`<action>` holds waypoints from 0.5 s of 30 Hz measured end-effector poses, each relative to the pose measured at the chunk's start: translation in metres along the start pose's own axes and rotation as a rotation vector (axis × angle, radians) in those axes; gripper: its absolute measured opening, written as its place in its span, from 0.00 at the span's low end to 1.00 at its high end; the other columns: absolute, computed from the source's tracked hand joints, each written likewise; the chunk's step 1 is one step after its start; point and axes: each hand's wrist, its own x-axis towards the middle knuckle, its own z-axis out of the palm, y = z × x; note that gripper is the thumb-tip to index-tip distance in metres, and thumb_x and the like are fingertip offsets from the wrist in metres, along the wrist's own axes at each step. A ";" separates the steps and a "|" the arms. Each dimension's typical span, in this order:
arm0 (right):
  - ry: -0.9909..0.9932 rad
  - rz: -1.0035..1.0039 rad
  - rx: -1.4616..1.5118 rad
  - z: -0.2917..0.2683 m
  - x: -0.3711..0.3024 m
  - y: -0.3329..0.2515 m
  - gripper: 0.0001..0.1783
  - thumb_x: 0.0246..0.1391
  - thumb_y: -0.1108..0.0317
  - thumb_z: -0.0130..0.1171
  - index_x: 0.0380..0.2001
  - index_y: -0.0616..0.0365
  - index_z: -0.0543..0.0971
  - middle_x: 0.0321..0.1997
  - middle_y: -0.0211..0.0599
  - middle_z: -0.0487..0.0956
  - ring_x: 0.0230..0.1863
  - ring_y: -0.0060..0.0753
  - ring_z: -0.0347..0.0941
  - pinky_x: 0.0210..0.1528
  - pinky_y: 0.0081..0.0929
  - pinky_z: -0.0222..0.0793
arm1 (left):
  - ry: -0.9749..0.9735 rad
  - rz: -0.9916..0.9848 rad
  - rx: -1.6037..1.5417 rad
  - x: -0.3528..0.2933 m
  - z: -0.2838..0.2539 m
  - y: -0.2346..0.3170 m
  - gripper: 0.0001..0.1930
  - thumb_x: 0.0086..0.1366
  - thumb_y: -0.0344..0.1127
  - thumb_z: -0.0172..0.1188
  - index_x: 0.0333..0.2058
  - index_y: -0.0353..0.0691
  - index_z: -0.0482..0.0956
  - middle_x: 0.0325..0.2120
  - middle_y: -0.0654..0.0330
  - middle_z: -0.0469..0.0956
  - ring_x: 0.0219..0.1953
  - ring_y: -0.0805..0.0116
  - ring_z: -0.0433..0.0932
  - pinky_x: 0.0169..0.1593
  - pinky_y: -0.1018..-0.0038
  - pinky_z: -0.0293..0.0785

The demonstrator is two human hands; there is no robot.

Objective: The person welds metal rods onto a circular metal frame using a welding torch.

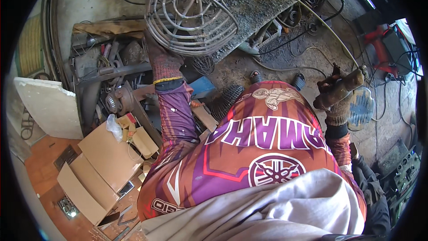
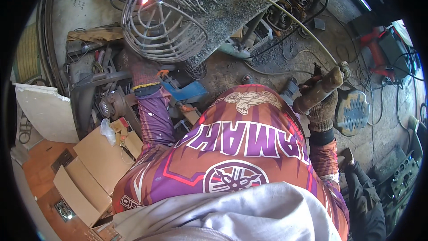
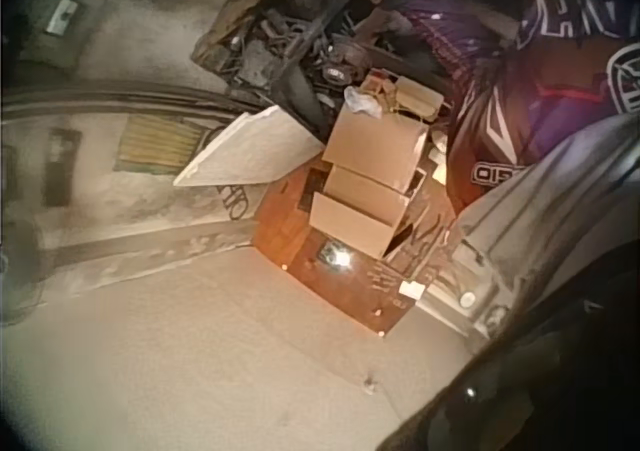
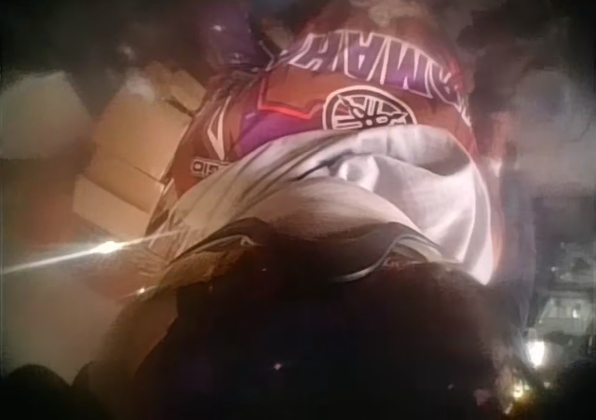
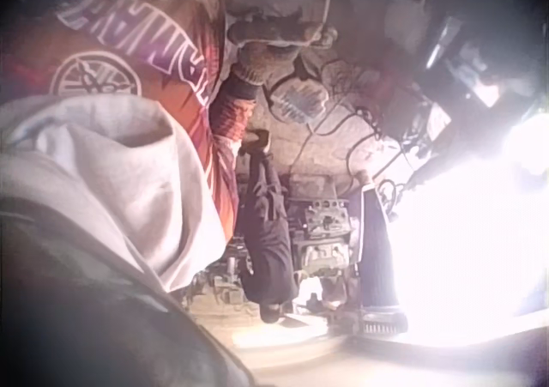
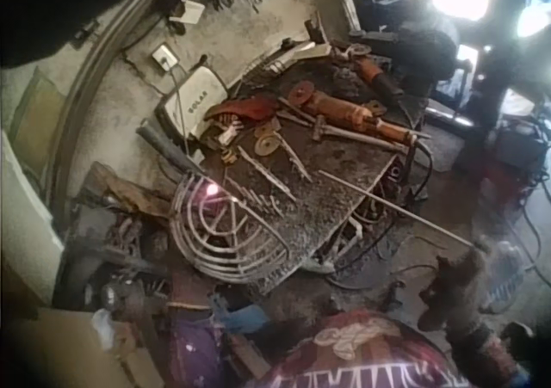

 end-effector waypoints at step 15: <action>0.053 -0.070 -0.186 0.019 0.001 -0.015 0.16 0.54 0.67 0.64 0.42 0.61 0.72 0.34 0.37 0.80 0.33 0.31 0.79 0.37 0.28 0.76 | -0.273 0.284 0.606 0.013 -0.026 0.009 0.32 0.66 0.57 0.52 0.60 0.41 0.65 0.54 0.55 0.73 0.50 0.55 0.76 0.53 0.61 0.74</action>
